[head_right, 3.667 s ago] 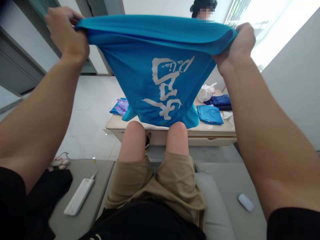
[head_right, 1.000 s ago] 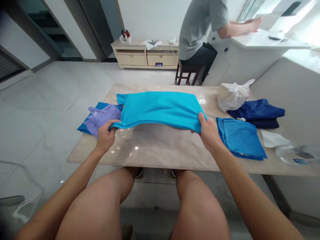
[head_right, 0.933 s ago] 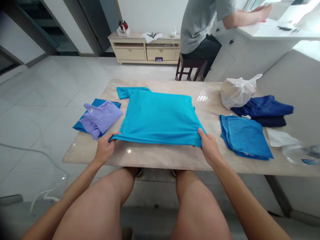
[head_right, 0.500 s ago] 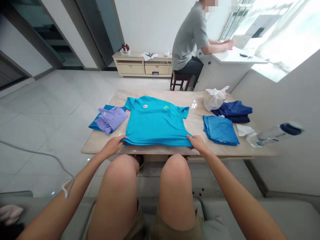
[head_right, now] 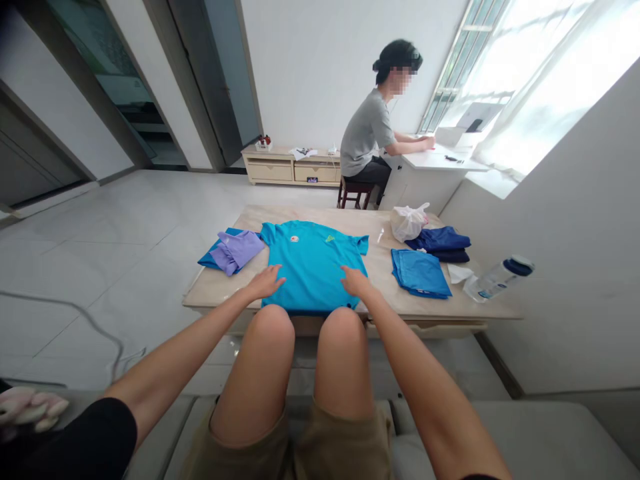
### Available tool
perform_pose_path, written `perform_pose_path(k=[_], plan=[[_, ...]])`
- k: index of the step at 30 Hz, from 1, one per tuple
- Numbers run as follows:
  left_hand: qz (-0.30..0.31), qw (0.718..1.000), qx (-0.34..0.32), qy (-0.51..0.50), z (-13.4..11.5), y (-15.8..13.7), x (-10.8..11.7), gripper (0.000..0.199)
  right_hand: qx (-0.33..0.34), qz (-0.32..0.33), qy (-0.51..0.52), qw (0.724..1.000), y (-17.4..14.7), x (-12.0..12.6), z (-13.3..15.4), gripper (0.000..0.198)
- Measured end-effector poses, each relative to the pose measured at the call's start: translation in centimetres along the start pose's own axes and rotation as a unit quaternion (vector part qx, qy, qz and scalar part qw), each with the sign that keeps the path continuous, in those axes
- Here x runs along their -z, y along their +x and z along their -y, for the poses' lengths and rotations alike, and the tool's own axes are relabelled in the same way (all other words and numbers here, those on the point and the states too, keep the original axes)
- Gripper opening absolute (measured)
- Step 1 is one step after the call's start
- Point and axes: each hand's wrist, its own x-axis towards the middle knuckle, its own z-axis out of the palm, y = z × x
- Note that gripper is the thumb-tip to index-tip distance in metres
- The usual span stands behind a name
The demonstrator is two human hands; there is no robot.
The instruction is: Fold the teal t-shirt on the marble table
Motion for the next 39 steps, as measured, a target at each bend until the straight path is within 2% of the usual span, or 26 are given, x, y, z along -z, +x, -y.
perform_pose_path(k=[2, 4, 7, 9, 11, 16, 21, 24, 26, 28, 31, 34, 39], plan=[[0.000, 1.000, -0.002, 0.025, -0.1, 0.1, -2.1, 0.058, 0.045, -0.006, 0.011, 0.999, 1.1, -2.5, 0.4, 0.071], [0.000, 0.997, -0.018, 0.069, 0.2, 0.3, -4.6, 0.057, 0.071, -0.032, 0.003, 0.997, 2.4, -5.4, 0.1, 0.069], [-0.041, 0.994, -0.002, 0.103, 1.1, 1.2, -8.1, 0.064, 0.008, -0.064, -0.021, 0.998, 4.5, -9.5, -1.4, 0.068], [-0.068, 0.993, 0.000, 0.097, 1.9, 3.0, -9.5, 0.068, 0.001, -0.089, -0.040, 0.995, 6.2, -11.4, -2.7, 0.071], [-0.075, 0.994, -0.011, 0.084, 2.7, 6.1, -9.8, 0.068, 0.020, -0.117, -0.050, 0.992, 8.5, -12.2, -3.8, 0.075], [-0.066, 0.996, -0.016, 0.053, 4.9, 17.6, -8.7, 0.068, 0.007, -0.153, -0.051, 0.987, 17.7, -11.2, -5.2, 0.079], [-0.041, 0.997, -0.049, 0.046, 7.5, 28.3, -7.5, 0.072, -0.037, -0.166, -0.046, 0.984, 28.6, -8.5, -7.3, 0.081], [-0.051, 0.997, -0.047, 0.040, 8.7, 32.6, -7.0, 0.072, -0.050, -0.170, -0.036, 0.984, 34.0, -6.2, -8.7, 0.080], [-0.062, 0.996, -0.049, 0.031, 9.0, 34.0, -7.0, 0.071, -0.068, -0.171, -0.029, 0.983, 36.0, -5.1, -9.2, 0.079], [-0.075, 0.996, -0.049, 0.023, 9.1, 33.8, -7.4, 0.072, -0.075, -0.170, -0.026, 0.982, 36.1, -5.1, -9.2, 0.078], [-0.080, 0.996, -0.027, 0.022, 9.0, 30.8, -8.3, 0.074, -0.025, -0.170, -0.039, 0.984, 32.6, -6.6, -8.5, 0.076], [-0.065, 0.997, -0.012, 0.041, 8.2, 25.7, -8.8, 0.075, 0.021, -0.161, -0.060, 0.985, 26.5, -8.4, -7.7, 0.072], [-0.062, 0.996, -0.021, 0.063, 5.8, 15.3, -8.6, 0.074, -0.012, -0.132, -0.068, 0.989, 16.4, -9.9, -6.3, 0.073]])
